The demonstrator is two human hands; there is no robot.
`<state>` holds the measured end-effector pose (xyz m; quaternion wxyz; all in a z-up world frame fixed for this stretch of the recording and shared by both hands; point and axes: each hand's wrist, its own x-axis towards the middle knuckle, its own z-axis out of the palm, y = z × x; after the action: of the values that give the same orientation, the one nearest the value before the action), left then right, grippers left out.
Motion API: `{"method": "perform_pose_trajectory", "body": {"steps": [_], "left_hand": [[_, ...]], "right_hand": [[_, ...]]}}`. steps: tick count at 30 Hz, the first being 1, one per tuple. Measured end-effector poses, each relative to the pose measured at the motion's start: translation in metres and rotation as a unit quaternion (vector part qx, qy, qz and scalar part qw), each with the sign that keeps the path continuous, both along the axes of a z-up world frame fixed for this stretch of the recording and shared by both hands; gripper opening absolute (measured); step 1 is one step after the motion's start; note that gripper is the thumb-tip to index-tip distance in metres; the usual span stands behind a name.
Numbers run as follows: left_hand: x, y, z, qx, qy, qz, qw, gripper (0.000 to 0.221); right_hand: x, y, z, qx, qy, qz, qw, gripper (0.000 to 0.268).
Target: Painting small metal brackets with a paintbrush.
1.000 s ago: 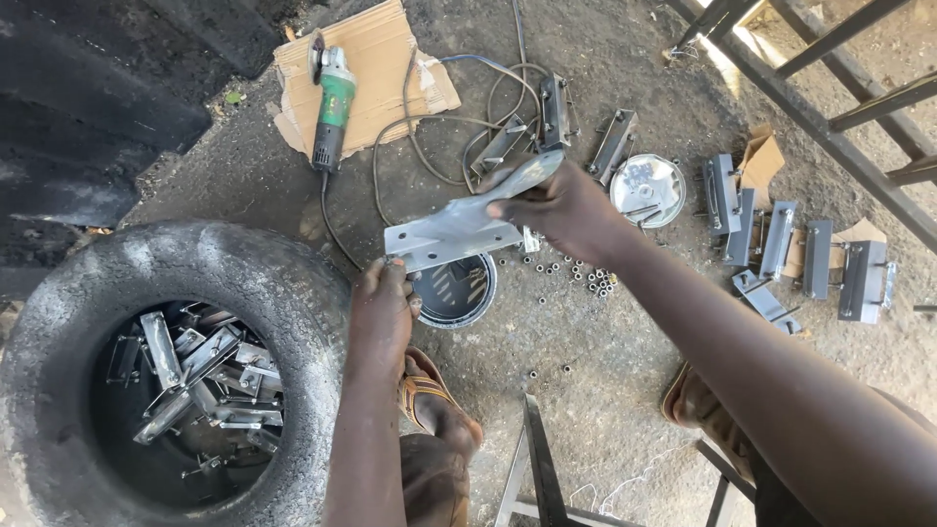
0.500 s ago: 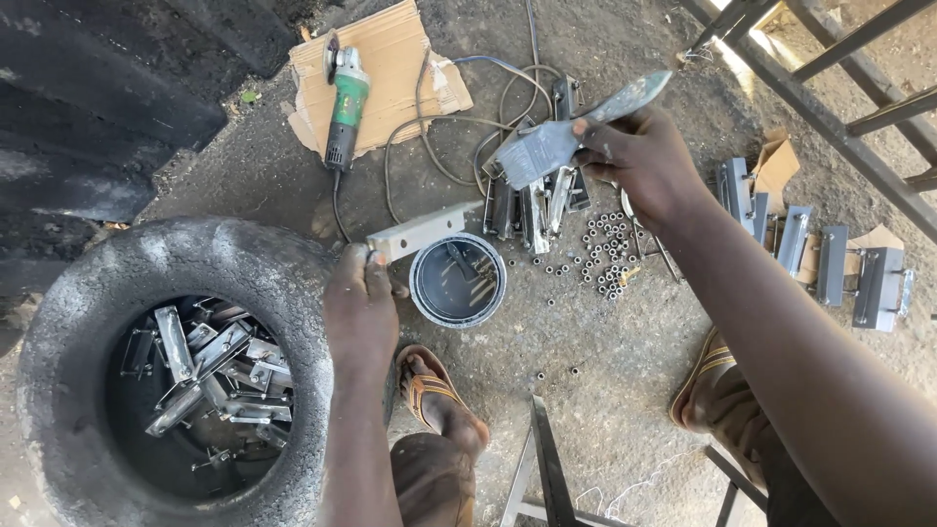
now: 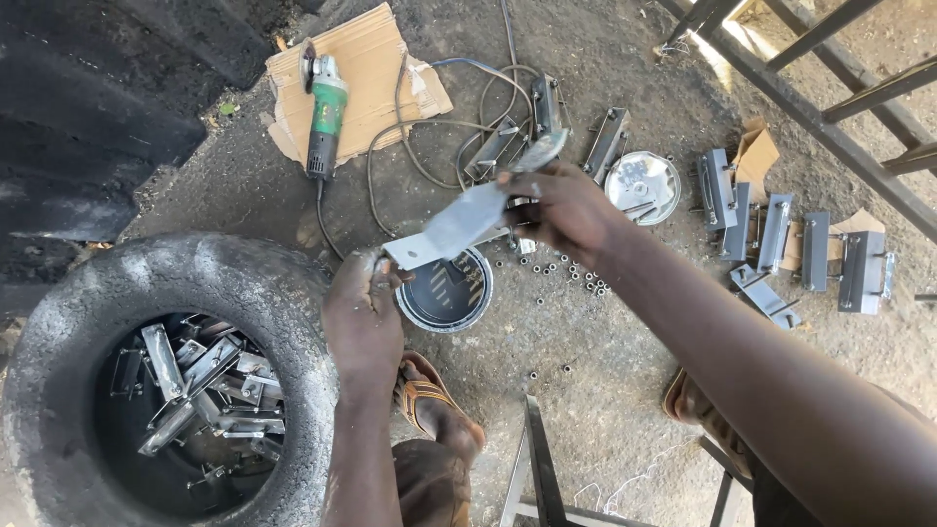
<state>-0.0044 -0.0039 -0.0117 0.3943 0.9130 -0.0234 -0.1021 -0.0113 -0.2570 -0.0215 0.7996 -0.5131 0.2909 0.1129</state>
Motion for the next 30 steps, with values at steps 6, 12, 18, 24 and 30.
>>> {"method": "perform_pose_trajectory", "body": {"steps": [6,12,18,24,30], "left_hand": [[0.001,0.015,-0.011,-0.017,-0.089,0.03,0.995,0.017],[0.001,0.015,-0.014,-0.028,-0.098,0.029,0.994,0.017],[0.001,0.005,-0.008,-0.034,-0.093,0.005,0.995,0.018],[0.004,0.001,-0.003,-0.079,0.076,0.178,0.978,0.032],[0.009,0.009,-0.019,-0.254,0.18,0.315,0.897,0.027]], "right_hand": [[0.0,-0.058,-0.064,-0.118,0.057,-0.035,0.991,0.053],[0.012,-0.021,0.0,-0.014,-0.03,-0.063,0.997,0.061],[-0.001,0.009,0.016,-0.003,-0.026,0.015,1.0,0.064],[0.007,-0.04,-0.039,-0.208,-0.011,-0.03,0.978,0.051],[0.004,-0.021,-0.026,-0.309,-0.065,0.017,0.949,0.036]]}}
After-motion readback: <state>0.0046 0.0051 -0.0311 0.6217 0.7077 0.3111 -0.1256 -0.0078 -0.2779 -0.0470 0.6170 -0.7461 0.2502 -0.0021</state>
